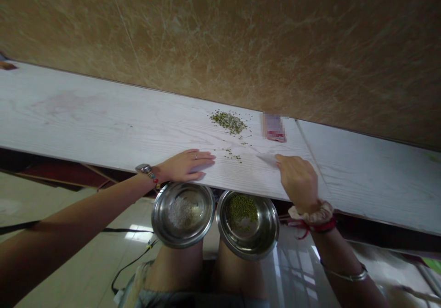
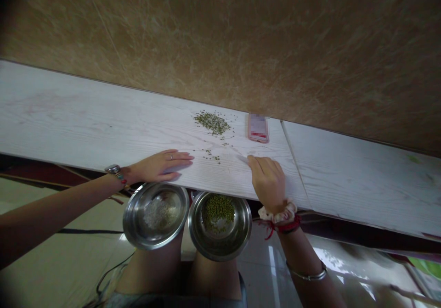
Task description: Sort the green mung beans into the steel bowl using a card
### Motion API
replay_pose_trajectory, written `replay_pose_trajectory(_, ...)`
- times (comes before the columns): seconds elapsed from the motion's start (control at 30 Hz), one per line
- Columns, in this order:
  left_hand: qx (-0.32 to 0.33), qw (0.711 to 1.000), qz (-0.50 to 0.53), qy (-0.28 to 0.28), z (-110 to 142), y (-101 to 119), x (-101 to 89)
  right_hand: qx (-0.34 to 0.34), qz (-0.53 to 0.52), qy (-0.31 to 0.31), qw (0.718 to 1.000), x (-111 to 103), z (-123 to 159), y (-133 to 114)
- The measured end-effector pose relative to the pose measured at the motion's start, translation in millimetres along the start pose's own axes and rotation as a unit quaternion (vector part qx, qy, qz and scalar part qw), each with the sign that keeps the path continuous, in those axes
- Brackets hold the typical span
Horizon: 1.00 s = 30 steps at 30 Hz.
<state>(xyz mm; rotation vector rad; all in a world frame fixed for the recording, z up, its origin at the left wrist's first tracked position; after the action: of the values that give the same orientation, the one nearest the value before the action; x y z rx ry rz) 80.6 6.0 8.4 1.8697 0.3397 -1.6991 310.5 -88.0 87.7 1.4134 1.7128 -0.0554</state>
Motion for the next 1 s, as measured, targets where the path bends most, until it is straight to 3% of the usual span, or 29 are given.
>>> replay_pose_trajectory(0.13, -0.003, 1.0, 0.001, -0.003, -0.3, 0.6, -0.9, -0.021, -0.046, 0.006, 0.999, 7.9, -9.5, -5.7)
replay_pose_trajectory(0.43, -0.011, 1.0, -0.006, 0.003, -0.4, -0.2, -1.1, -0.016, -0.101, 0.036, 0.994, -2.4, -9.4, -0.9)
replay_pose_trajectory(0.77, -0.026, 1.0, -0.01, 0.005, 0.1, -1.5, -1.8, -0.034, -0.133, 0.037, 0.99, 28.4, -20.2, -1.1)
replay_pose_trajectory(1.0, -0.019, 1.0, 0.0, 0.008, -0.4, -1.0, -2.4, -0.039, -0.152, 0.025, 0.987, 11.2, -1.1, 7.0)
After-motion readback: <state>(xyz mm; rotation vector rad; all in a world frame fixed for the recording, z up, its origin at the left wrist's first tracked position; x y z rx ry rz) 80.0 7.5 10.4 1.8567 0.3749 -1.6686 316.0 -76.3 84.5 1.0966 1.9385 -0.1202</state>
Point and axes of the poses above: each hand's wrist, its own z-axis away from the middle knuckle, its own x-axis out of the palm, y = z × x, the point moved 7 cm from there along -z, towards the middle knuckle, and after that the axes turned 13 degrees about -x, right-handed, at the moved point
